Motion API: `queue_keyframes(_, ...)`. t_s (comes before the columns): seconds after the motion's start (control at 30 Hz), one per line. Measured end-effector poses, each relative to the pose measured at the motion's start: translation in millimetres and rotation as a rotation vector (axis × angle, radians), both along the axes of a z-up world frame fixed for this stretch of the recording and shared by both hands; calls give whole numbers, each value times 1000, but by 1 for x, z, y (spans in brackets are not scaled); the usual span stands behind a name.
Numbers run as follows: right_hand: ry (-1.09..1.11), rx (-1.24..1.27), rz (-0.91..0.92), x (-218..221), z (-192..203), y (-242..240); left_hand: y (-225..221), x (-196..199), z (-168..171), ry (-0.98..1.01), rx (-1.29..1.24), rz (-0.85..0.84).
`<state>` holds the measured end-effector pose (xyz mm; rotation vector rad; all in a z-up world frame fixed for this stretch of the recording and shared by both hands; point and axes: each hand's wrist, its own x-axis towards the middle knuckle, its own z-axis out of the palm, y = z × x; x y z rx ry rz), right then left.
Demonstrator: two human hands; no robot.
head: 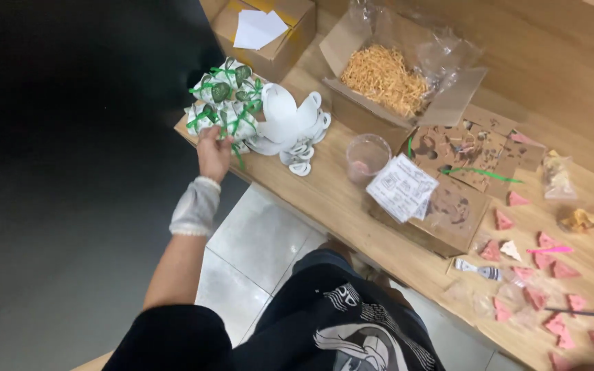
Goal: Packing small triangle-shaped wax melts and decorative candles into small bags and containers, securing with green ties.
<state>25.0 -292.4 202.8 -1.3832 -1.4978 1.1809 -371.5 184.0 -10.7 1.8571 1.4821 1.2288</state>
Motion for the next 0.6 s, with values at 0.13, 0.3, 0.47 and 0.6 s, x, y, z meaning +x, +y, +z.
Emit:
queue_keyframes(0.13,31,293,-113,-32,44,95,77,0,-36,125,49,55)
queue_keyframes(0.3,38,558,-261,-62,81,138,111,12,-63,186,-61,75)
queue_keyframes(0.47,104,326,-454,-64,82,144,119,10,-77,390,-71,-129)
queue_keyframes(0.6,-3,349,-518,-42,84,148,63,42,13,344,91,-77)
